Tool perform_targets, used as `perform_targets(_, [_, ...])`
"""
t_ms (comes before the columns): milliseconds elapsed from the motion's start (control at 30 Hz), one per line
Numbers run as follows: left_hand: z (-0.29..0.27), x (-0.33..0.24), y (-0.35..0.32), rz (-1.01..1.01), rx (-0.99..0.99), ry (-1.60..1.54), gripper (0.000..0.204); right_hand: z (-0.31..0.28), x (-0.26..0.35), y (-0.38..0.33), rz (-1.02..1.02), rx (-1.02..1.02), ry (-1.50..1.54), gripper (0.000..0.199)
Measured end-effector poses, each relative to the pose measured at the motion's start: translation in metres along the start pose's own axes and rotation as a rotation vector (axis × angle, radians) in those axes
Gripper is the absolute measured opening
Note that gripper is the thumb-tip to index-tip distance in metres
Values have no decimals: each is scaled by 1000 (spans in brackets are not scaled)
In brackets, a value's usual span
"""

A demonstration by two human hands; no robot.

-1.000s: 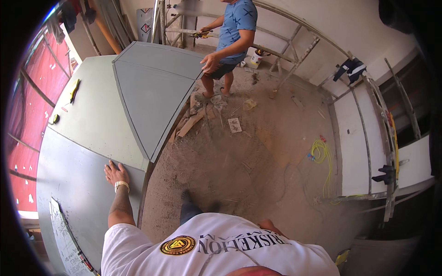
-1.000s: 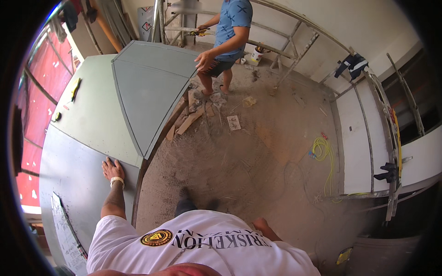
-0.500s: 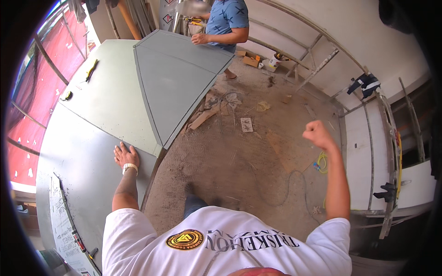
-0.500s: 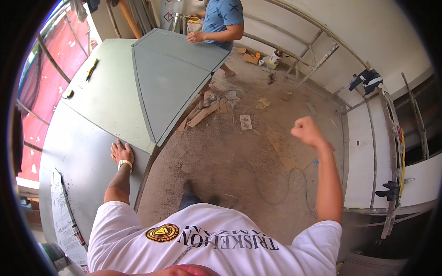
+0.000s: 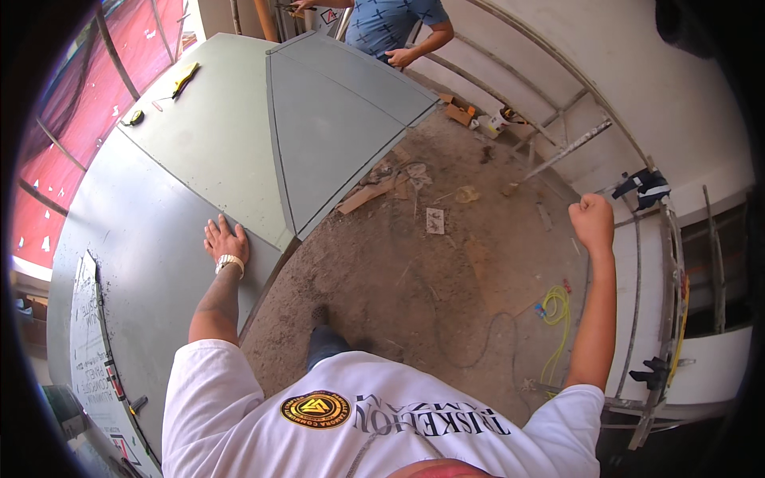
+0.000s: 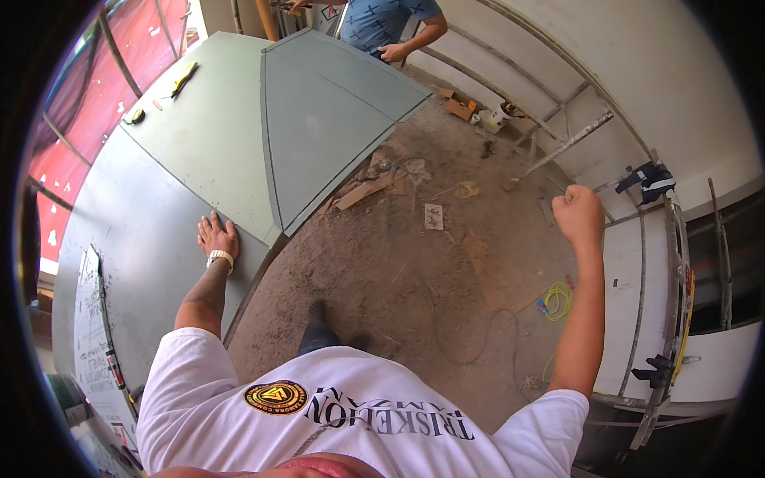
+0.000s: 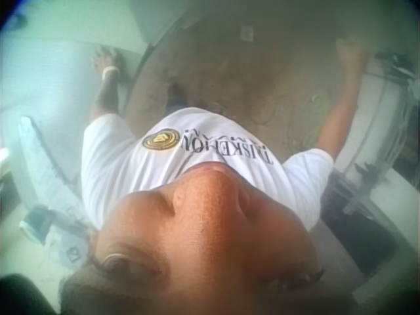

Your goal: The person cleans a large gray panel with a brush and then positions it against an adjacent panel. A coworker uses shears to trim the panel edges. The person holds and aligns the panels while the coworker cuts.

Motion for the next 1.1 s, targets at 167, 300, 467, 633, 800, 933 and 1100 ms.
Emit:
perform_targets(167, [5, -2, 4, 2, -6, 20, 73, 29, -5, 1, -74, -260, -69, 34])
perform_targets(300, [10, 0, 4, 32, -17, 34, 73, 38, -32, 37, -187, -352, 290, 38])
perform_targets(467, [16, 6, 4, 17, -53, 49, 73, 55, -65, 99, 221, 114, 1462, 71])
perform_targets(633, [2, -5, 1, 49, -47, -15, 74, 121, 48, 60, -101, 454, 1516, 75])
perform_targets(800, [-4, 2, 1, 33, 14, -75, 75, 143, 208, -33, -317, 764, 1614, 77])
perform_targets(933, [-10, 2, 1, 18, 33, -73, 74, 179, 188, -47, -99, 765, 1388, 72])
perform_targets(1100, [-7, -3, 3, 20, 15, -84, 74, 286, 61, -131, 288, 878, 772, 56])
Point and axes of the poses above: each hand's wrist, its own y-axis towards the middle knuckle, its own z-axis out of the palm, x = y × z, the point moved 2 cm from there along y, towards the middle knuckle, and after that the axes turned 4 degrees about y, right-handed, at the moved point
